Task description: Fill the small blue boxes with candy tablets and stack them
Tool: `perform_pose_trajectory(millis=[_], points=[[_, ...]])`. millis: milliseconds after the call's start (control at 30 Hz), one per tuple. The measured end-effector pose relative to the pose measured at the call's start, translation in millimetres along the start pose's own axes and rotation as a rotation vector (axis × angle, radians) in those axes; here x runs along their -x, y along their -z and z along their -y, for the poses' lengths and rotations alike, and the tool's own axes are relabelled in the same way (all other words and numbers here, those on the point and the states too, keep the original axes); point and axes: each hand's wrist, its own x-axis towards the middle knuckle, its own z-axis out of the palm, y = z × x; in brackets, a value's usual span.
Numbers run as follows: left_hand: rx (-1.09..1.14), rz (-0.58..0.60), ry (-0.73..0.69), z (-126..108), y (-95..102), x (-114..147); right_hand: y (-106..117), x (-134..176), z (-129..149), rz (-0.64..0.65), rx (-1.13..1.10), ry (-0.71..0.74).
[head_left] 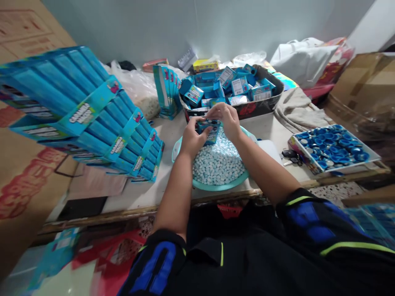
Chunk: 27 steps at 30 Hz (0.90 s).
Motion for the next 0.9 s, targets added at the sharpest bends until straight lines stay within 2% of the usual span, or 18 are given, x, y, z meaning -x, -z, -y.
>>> perform_pose_trajectory(millis=[167,233,300,433,500,633,733,900], points=[[0.015,0.044,-0.04,-3,0.5,1,-4,0,16,0.081,-0.082,-0.06],[0.007,0.078,-0.076,-7,1.6,4,-7,5,22,0.074,-0.118,-0.066],[-0.03,0.101,-0.113,-13,2.7,8,-10,11,26,-0.001,-0.115,-0.085],[-0.085,0.103,-0.113,-20,6.4,16,-11,17,25,-0.262,0.009,-0.185],[-0.096,0.108,-0.104,-21,9.7,16,-6,16,22,-0.314,0.103,-0.236],[-0.116,0.137,-0.093,-20,15.0,12,10,11,17,-0.143,0.283,-0.353],[-0.097,0.139,-0.043,-20,15.2,9,16,12,18,-0.017,0.277,-0.398],[0.024,0.158,0.085,-17,12.2,9,14,16,14,-0.024,0.135,-0.514]])
